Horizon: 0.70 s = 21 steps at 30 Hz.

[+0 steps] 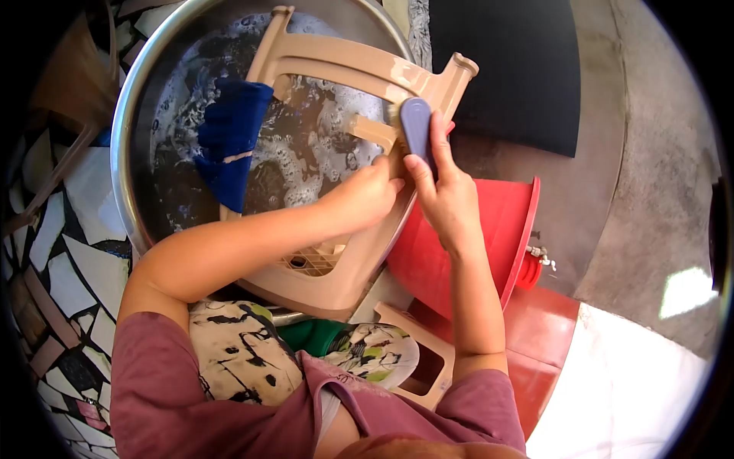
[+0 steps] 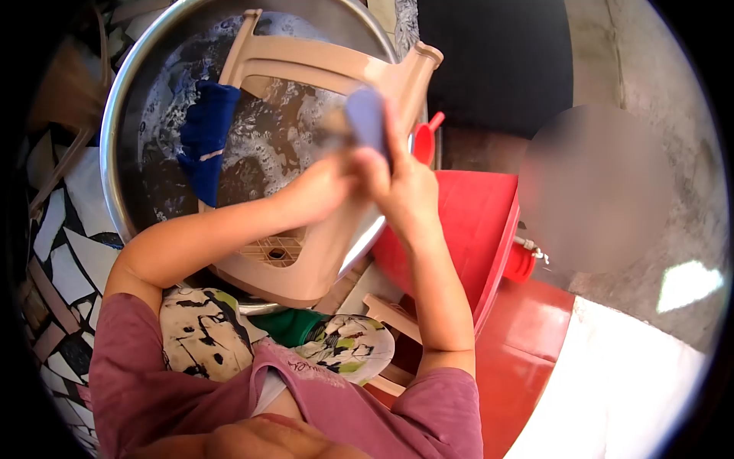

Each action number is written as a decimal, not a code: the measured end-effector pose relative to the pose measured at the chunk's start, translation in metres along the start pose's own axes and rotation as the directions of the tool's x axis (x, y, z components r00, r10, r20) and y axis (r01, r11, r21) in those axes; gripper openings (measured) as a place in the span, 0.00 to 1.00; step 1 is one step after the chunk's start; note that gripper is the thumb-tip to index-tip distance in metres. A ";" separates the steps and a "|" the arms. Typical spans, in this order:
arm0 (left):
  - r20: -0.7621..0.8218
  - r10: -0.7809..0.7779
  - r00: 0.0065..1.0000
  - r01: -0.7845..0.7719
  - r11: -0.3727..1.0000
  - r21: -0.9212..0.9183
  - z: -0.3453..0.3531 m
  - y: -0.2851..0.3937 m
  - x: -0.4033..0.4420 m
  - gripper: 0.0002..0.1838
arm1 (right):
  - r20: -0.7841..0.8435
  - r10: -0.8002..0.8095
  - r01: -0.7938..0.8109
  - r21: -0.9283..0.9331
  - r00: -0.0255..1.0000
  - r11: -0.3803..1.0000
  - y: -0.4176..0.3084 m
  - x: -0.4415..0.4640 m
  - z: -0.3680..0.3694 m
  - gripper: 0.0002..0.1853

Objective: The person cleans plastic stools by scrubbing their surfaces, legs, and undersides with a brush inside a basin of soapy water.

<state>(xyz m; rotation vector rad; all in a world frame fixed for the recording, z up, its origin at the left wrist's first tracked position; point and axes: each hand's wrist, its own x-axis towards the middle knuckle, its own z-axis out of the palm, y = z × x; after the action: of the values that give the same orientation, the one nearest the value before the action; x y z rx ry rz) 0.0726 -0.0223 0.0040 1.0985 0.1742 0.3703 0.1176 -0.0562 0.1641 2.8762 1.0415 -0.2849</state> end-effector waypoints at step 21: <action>-0.156 -0.079 0.985 0.171 0.610 0.774 -0.197 0.021 0.001 0.14 | -0.078 0.051 -0.048 0.031 0.996 0.998 0.044 0.035 0.011 0.32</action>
<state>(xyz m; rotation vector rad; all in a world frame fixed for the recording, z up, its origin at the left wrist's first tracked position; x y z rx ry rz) 0.0067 0.1515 -0.0658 1.9415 0.5499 0.2151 0.1707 -0.0698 0.1464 2.9561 0.9841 -0.1868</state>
